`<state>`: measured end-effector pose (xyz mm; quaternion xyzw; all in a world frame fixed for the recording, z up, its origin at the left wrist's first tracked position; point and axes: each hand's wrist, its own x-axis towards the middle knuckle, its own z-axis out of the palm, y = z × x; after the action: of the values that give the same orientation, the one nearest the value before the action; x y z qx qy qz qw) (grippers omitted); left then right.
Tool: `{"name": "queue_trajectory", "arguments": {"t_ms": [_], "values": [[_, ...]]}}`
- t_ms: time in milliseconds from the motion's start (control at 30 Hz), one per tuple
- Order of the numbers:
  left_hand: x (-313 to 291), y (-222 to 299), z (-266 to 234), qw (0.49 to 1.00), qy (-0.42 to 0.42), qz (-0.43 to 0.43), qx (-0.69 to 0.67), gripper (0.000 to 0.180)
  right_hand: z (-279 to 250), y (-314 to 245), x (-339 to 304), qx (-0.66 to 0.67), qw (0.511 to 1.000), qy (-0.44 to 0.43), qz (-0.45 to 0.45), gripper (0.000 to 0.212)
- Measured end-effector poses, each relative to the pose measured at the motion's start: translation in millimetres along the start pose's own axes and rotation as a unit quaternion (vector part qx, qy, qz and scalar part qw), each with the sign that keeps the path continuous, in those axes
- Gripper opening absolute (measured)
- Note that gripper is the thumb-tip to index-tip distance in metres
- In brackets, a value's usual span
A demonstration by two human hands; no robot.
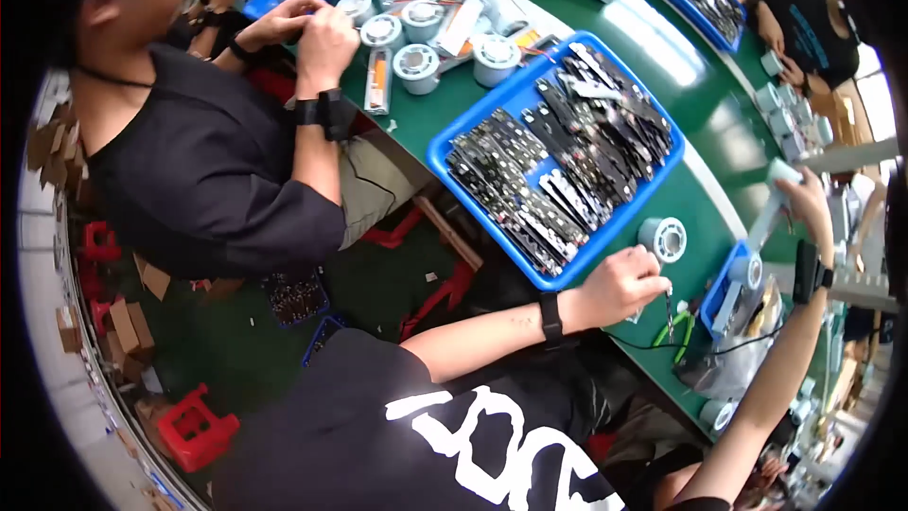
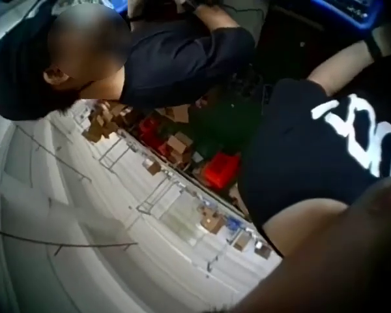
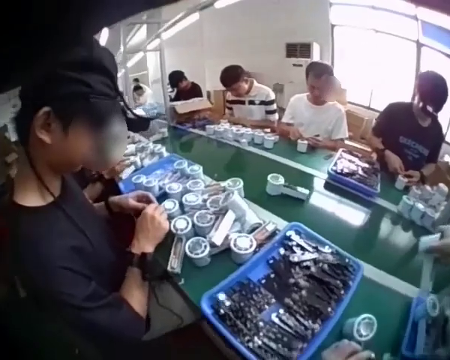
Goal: The person picks up a circuit board and connects a wire from a fan housing to it before pressing the board into the housing. They then pick up a second circuit board from a tray and connect a wire from a different fan housing to it.
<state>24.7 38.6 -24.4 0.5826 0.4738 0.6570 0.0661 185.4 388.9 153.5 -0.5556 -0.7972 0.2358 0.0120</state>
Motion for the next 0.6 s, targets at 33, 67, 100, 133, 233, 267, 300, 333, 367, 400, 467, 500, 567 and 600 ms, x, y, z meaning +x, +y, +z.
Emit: {"name": "queue_trajectory", "arguments": {"t_ms": [33, 67, 100, 133, 233, 267, 300, 333, 367, 400, 467, 500, 567, 600], "values": [[-0.4, -5.0, -2.0, 0.999, 0.005, -0.009, 0.03, 0.017, 17.3, -42.1, -3.9, 0.004, 0.997, -0.08, 0.009, 0.047], [2.3, -7.3, -6.6, 0.999, 0.004, -0.01, 0.034, 0.017, 34.6, -54.0, -5.7, -0.007, 0.995, -0.097, -0.019, 0.049], [3.3, -7.6, -9.0, 0.999, 0.003, -0.015, 0.035, 0.02, 49.4, -70.1, -14.4, -0.047, 0.988, -0.135, -0.06, 0.051], [6.1, -11.9, -12.9, 0.999, 0.003, -0.018, 0.042, 0.022, 63.1, -101.5, -25.6, -0.17, 0.971, -0.168, -0.026, 0.056], [5.4, -12.6, -9.6, 0.998, -0.033, -0.015, 0.046, 0.025, 107.0, -81.6, -35.3, -0.197, 0.967, -0.135, -0.086, 0.068], [7.5, -11.7, -4.5, 0.998, -0.035, -0.031, 0.038, 0.022, 107.5, -87.8, -42.7, -0.222, 0.958, -0.173, -0.051, 0.069], [7.8, -12.0, -1.9, 0.997, -0.033, -0.05, 0.042, 0.02, 109.0, -85.1, -48.1, -0.216, 0.961, -0.168, -0.036, 0.069], [9.4, -12.5, 1.4, 0.998, -0.043, -0.044, 0.032, 0.02, 109.5, -81.4, -53.8, -0.183, 0.968, -0.171, -0.002, 0.069], [7.6, -12.6, 1.6, 0.998, -0.045, -0.045, 0.028, 0.021, 114.9, -80.5, -60.9, -0.152, 0.972, -0.178, 0.027, 0.069], [5.0, -11.2, 3.8, 0.998, -0.045, -0.048, 0.025, 0.022, 119.6, -78.3, -69.6, -0.12, 0.974, -0.186, 0.055, 0.07], [1.3, -10.0, 3.8, 0.997, -0.048, -0.051, 0.021, 0.022, 132.5, -80.4, -93.2, -0.209, 0.977, -0.036, -0.012, 0.065], [-0.1, -8.7, 1.0, 0.997, -0.045, -0.061, 0.035, 0.022, 138.8, -80.5, -108.1, -0.294, 0.945, 0.112, -0.085, 0.061], [-0.9, -7.6, -3.0, 0.994, -0.032, -0.08, 0.062, 0.023, 149.9, -62.0, -138.0, -0.017, 0.932, 0.211, -0.293, 0.048], [-0.7, -7.0, -2.6, 0.994, -0.027, -0.084, 0.064, 0.023, 152.9, -62.2, -170.4, 0.119, 0.958, 0.137, -0.22, 0.044]]}}
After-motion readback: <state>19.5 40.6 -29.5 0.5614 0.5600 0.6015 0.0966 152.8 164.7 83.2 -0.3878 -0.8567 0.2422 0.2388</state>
